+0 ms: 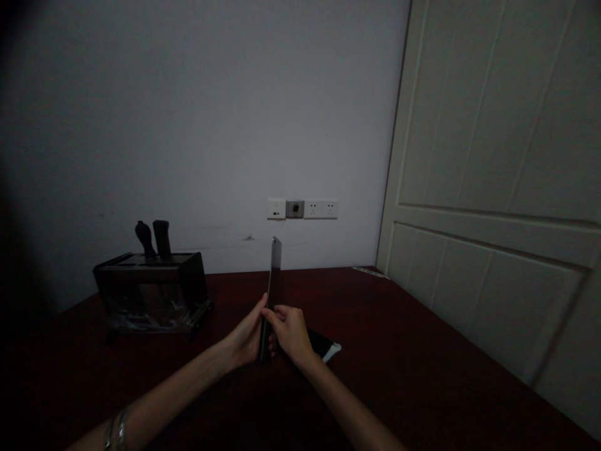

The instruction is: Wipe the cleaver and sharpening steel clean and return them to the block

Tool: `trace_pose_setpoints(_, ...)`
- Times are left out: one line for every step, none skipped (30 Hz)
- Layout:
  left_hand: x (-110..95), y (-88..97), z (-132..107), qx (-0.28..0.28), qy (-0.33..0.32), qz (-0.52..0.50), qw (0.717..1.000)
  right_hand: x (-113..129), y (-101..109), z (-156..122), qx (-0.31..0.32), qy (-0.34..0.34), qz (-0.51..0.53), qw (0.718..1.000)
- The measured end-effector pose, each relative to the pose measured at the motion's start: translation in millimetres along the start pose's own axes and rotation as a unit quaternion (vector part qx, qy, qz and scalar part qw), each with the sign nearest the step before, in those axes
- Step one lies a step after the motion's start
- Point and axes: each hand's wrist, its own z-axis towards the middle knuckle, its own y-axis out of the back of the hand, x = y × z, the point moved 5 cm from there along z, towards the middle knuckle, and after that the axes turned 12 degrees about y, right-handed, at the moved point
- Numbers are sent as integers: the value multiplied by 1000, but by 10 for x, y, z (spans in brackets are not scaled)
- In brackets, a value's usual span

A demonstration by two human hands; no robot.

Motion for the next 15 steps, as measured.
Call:
trace_pose_setpoints(12, 11, 18, -5, 1, -3, 1000, -13, -4, -7, 1, -2, -1, 1000)
trace_pose_setpoints(23, 23, 33, -9, 0, -7, 1000, -25, -7, -9, 2, 0, -4, 1000)
trace_pose_setpoints(34, 33, 46, -11, 0, -11, 1000, -36, -6, -7, 2, 5, -11, 1000)
trace_pose_setpoints(45, 42, 54, -12, 1, -13, 1000, -42, -3, -2, 2, 14, -24, 1000)
trace_pose_setpoints(55, 50, 58, -15, 2, -15, 1000, -39, 3, 4, 2, 27, -40, 999)
trace_pose_setpoints(60, 58, 56, -21, -1, -17, 1000, -26, 4, 10, 6, 44, -59, 997)
trace_pose_setpoints(57, 67, 47, -31, -10, -22, 999, -1, 1, 14, 15, 61, -75, 995)
trace_pose_setpoints(48, 82, 32, -47, -25, -29, 998, 32, -8, 14, 29, 79, -90, 992)
trace_pose_setpoints(35, 99, 13, -66, -42, -37, 996, 73, -20, 10, 48, 96, -104, 989)
trace_pose_setpoints(23, 117, -7, -85, -57, -46, 994, 114, -31, 1, 68, 109, -119, 985)
trace_pose_setpoints(13, 133, -24, -99, -69, -53, 991, 152, -38, -11, 89, 117, -137, 980)
trace_pose_setpoints(7, 148, -36, -107, -74, -56, 990, 183, -37, -24, 108, 122, -160, 974)
trace_pose_setpoints(4, 157, -42, -107, -73, -54, 990, 203, -21, -37, 121, 123, -189, 967)
trace_pose_setpoints(1, 164, -45, -98, -71, -52, 991, 209, 12, -47, 127, 121, -222, 959)
trace_pose_setpoints(-4, 170, -46, -85, -67, -49, 993, 204, 64, -55, 123, 115, -256, 952)
